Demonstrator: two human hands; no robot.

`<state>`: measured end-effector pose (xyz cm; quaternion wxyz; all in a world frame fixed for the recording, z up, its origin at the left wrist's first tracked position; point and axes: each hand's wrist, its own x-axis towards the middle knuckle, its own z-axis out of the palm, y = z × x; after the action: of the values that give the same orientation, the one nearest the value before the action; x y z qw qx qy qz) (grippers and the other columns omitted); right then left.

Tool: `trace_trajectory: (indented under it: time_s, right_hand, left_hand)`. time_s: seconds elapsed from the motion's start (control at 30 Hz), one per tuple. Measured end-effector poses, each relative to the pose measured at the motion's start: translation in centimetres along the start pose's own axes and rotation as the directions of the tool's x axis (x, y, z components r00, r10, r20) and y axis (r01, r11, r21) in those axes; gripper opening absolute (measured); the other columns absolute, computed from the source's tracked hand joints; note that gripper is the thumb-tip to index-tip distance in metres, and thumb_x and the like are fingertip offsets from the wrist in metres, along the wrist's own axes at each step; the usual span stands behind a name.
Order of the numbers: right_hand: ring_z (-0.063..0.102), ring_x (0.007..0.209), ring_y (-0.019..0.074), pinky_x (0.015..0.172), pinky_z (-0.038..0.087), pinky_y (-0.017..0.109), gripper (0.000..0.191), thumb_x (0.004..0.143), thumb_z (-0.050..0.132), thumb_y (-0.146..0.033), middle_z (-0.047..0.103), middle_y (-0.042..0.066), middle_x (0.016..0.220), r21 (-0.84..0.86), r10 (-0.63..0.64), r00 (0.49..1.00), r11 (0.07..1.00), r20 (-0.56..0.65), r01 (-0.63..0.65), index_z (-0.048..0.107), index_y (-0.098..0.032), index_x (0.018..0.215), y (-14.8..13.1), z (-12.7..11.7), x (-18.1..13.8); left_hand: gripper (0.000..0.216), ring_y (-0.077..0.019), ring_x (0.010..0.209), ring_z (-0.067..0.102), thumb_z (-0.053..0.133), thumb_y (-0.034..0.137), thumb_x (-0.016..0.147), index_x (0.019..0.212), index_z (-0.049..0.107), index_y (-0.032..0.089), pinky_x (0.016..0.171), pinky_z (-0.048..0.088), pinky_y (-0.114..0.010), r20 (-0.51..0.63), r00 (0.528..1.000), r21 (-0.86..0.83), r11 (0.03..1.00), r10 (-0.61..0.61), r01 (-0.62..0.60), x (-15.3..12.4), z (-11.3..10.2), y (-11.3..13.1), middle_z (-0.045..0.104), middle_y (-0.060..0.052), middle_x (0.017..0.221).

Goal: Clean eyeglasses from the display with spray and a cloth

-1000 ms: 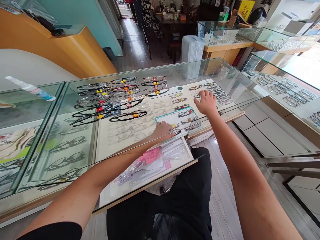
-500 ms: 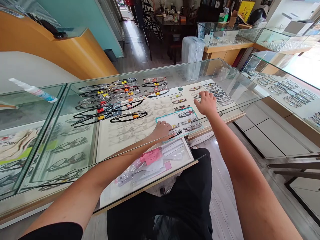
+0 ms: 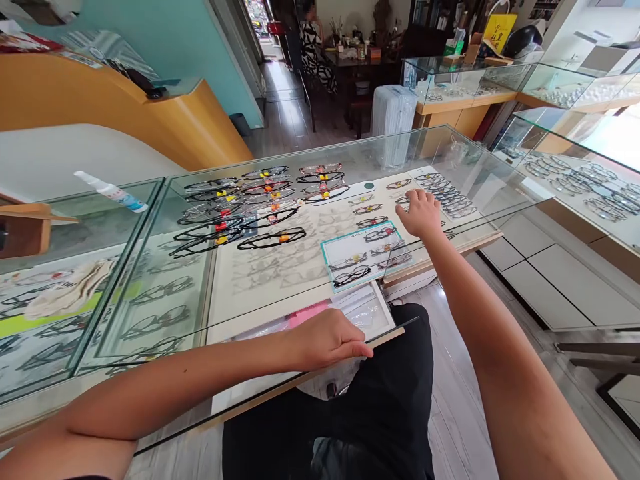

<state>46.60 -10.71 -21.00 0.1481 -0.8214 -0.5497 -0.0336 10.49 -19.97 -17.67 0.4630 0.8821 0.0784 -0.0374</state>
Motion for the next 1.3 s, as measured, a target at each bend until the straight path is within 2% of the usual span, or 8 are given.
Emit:
trace_trajectory:
  time_s: [0.13, 0.3, 0.5, 0.67, 0.93, 1.03, 1.17, 1.3]
  right_hand:
    - [0.049, 0.151, 0.0504, 0.125, 0.040, 0.069, 0.070, 0.103, 0.043, -0.059, 0.059, 0.024, 0.164, 0.001, 0.001, 1.000, 1.000, -0.002, -0.001, 0.059, -0.016, 0.156, 0.0, 0.1, 0.0]
    - [0.050, 0.150, 0.0490, 0.125, 0.041, 0.068, 0.069, 0.104, 0.041, -0.058, 0.058, 0.022, 0.166, -0.006, 0.009, 1.000, 1.000, -0.001, -0.009, 0.059, -0.017, 0.156, -0.1, 0.0, -0.1]
    - [0.049, 0.150, 0.0468, 0.125, 0.041, 0.065, 0.068, 0.104, 0.043, -0.058, 0.059, 0.021, 0.164, -0.010, 0.011, 1.000, 1.000, 0.011, -0.011, 0.060, -0.017, 0.155, -0.2, 0.0, -0.1]
    - [0.049, 0.150, 0.0470, 0.125, 0.042, 0.065, 0.069, 0.106, 0.039, -0.059, 0.057, 0.021, 0.167, -0.049, 0.009, 1.000, 0.999, 0.022, -0.008, 0.057, -0.017, 0.158, -0.2, -0.1, -0.1]
    - [0.049, 0.151, 0.0476, 0.126, 0.040, 0.065, 0.067, 0.105, 0.043, -0.057, 0.058, 0.021, 0.166, -0.001, 0.021, 1.000, 1.000, 0.014, -0.021, 0.059, -0.016, 0.157, -0.4, -0.3, -0.1]
    - [0.049, 0.150, 0.0483, 0.125, 0.040, 0.066, 0.066, 0.105, 0.044, -0.057, 0.059, 0.022, 0.165, 0.008, 0.014, 1.000, 1.000, 0.004, -0.014, 0.060, -0.016, 0.155, -0.3, -0.2, -0.1]
    - [0.048, 0.152, 0.0490, 0.126, 0.040, 0.066, 0.068, 0.105, 0.046, -0.058, 0.058, 0.023, 0.165, 0.000, 0.013, 1.000, 1.000, 0.010, -0.013, 0.060, -0.016, 0.156, -0.2, 0.0, 0.0]
    - [0.049, 0.151, 0.0497, 0.125, 0.040, 0.067, 0.068, 0.105, 0.044, -0.059, 0.058, 0.024, 0.165, -0.011, 0.005, 1.000, 1.000, 0.003, -0.005, 0.058, -0.016, 0.156, -0.1, 0.0, 0.0]
  left_hand:
    - [0.065, -0.0158, 0.059, 0.049, 0.062, 0.063, 0.110, 0.066, 0.038, 0.022, 0.066, 0.033, -0.035, -0.209, 0.977, 0.196, 0.980, 0.050, -0.008, 0.3, -6.5, 2.2, 0.052, 0.002, 0.060]
    - [0.023, -0.0231, 0.101, 0.067, 0.065, 0.039, 0.111, 0.100, 0.074, 0.020, 0.089, 0.045, -0.036, -0.560, 0.823, 0.551, 0.698, -0.097, 0.457, 2.7, -16.7, -1.5, 0.078, -0.004, 0.107]
    - [0.024, -0.0388, 0.135, 0.047, 0.070, 0.039, 0.107, 0.103, 0.081, 0.018, 0.104, 0.032, -0.054, -0.562, 0.807, 0.643, 0.517, -0.182, 0.565, 5.6, -21.8, -7.8, 0.074, -0.015, 0.149]
    - [0.031, -0.0370, 0.126, 0.047, 0.066, 0.042, 0.108, 0.108, 0.082, 0.016, 0.102, 0.030, -0.054, -0.578, 0.790, 0.637, 0.492, -0.204, 0.593, 7.2, -21.5, -9.6, 0.079, -0.018, 0.128]
    - [0.041, -0.0421, 0.137, 0.048, 0.066, 0.047, 0.108, 0.128, 0.081, 0.014, 0.111, 0.033, -0.059, -0.612, 0.775, 0.612, 0.524, -0.160, 0.592, 6.9, -19.7, -7.2, 0.073, -0.017, 0.149]
    - [0.045, -0.0433, 0.145, 0.049, 0.061, 0.049, 0.110, 0.138, 0.078, 0.017, 0.116, 0.035, -0.061, -0.621, 0.784, 0.584, 0.664, -0.006, 0.467, 4.6, -15.9, -2.8, 0.070, -0.014, 0.157]
    - [0.049, -0.0367, 0.146, 0.060, 0.060, 0.055, 0.111, 0.142, 0.075, 0.019, 0.122, 0.043, -0.055, -0.379, 0.925, 0.475, 0.863, 0.025, 0.171, 0.2, -8.8, 3.1, 0.071, -0.012, 0.156]
    - [0.051, -0.0304, 0.135, 0.071, 0.060, 0.060, 0.111, 0.140, 0.076, 0.021, 0.115, 0.056, -0.043, -0.160, 0.984, 0.267, 0.957, -0.076, 0.117, -2.6, -3.1, 4.2, 0.074, -0.011, 0.151]
